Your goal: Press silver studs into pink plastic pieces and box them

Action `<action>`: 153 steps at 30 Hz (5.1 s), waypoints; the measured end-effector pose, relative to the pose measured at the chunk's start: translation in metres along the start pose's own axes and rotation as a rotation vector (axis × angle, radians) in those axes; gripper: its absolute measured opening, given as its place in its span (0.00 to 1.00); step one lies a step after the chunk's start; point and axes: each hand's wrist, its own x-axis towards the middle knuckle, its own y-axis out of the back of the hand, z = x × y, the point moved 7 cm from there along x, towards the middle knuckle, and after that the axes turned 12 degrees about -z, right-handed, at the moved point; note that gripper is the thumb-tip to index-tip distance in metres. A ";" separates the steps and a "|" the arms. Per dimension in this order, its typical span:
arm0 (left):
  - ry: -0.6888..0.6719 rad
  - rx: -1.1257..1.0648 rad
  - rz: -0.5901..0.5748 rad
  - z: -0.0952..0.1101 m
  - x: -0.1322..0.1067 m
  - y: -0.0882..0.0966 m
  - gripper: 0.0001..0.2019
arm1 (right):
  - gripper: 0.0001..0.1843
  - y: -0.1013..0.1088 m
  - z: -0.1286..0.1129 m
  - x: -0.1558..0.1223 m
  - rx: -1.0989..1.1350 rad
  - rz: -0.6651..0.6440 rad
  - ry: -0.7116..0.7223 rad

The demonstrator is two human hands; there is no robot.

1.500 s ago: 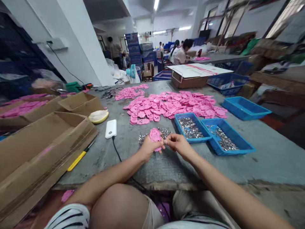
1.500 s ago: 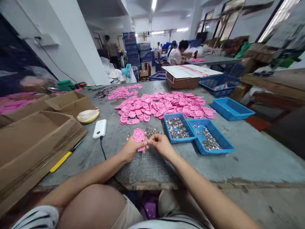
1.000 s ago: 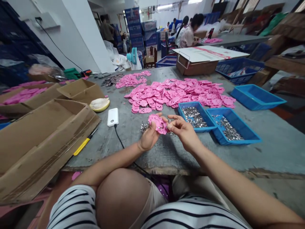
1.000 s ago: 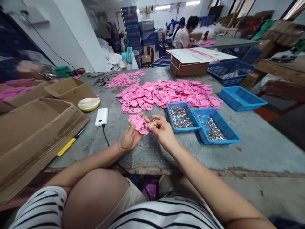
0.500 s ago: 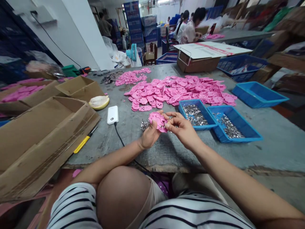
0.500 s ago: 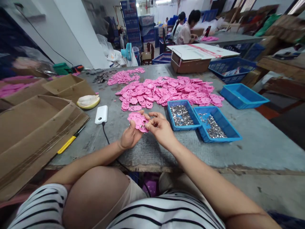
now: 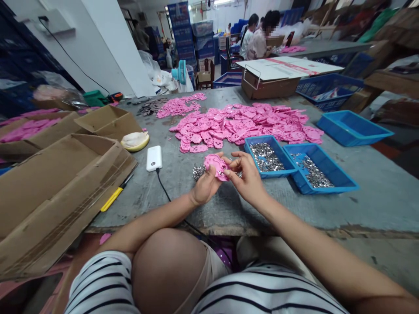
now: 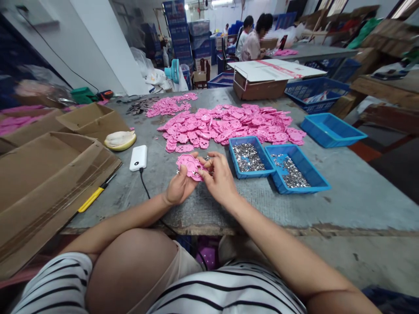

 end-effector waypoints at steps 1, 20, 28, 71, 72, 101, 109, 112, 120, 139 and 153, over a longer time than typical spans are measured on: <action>0.007 0.005 0.010 0.000 0.000 0.000 0.16 | 0.05 0.002 0.002 0.000 -0.012 -0.007 0.005; 0.175 0.086 0.010 -0.009 0.007 0.007 0.26 | 0.10 0.159 0.131 -0.031 -0.816 -0.382 -0.983; 0.187 0.094 0.012 -0.008 0.005 0.007 0.28 | 0.07 0.164 0.127 -0.032 -0.854 -0.269 -0.952; 0.395 0.429 -0.019 -0.029 0.007 0.019 0.31 | 0.25 -0.007 0.027 0.007 -0.060 -0.730 -0.338; 0.396 0.435 -0.017 -0.028 0.007 0.019 0.30 | 0.25 -0.007 0.027 0.007 -0.071 -0.727 -0.334; 0.291 0.294 0.057 -0.016 0.005 0.016 0.24 | 0.14 -0.004 0.035 0.001 0.253 -0.194 -0.179; 0.378 0.100 -0.098 -0.020 0.006 0.005 0.29 | 0.12 0.013 0.003 0.013 0.068 -0.320 -0.012; 0.380 0.128 -0.151 -0.022 0.007 0.002 0.38 | 0.11 0.013 -0.009 0.013 -0.065 -0.404 0.083; 0.374 0.240 -0.226 -0.021 0.005 -0.004 0.45 | 0.12 0.002 -0.015 0.010 -0.189 -0.563 0.152; 0.398 0.259 -0.235 -0.023 0.003 -0.006 0.44 | 0.09 -0.004 -0.010 0.009 -0.180 -0.512 0.113; 0.404 0.272 -0.194 -0.016 0.000 -0.009 0.22 | 0.12 0.010 0.017 -0.001 0.131 -0.286 -0.056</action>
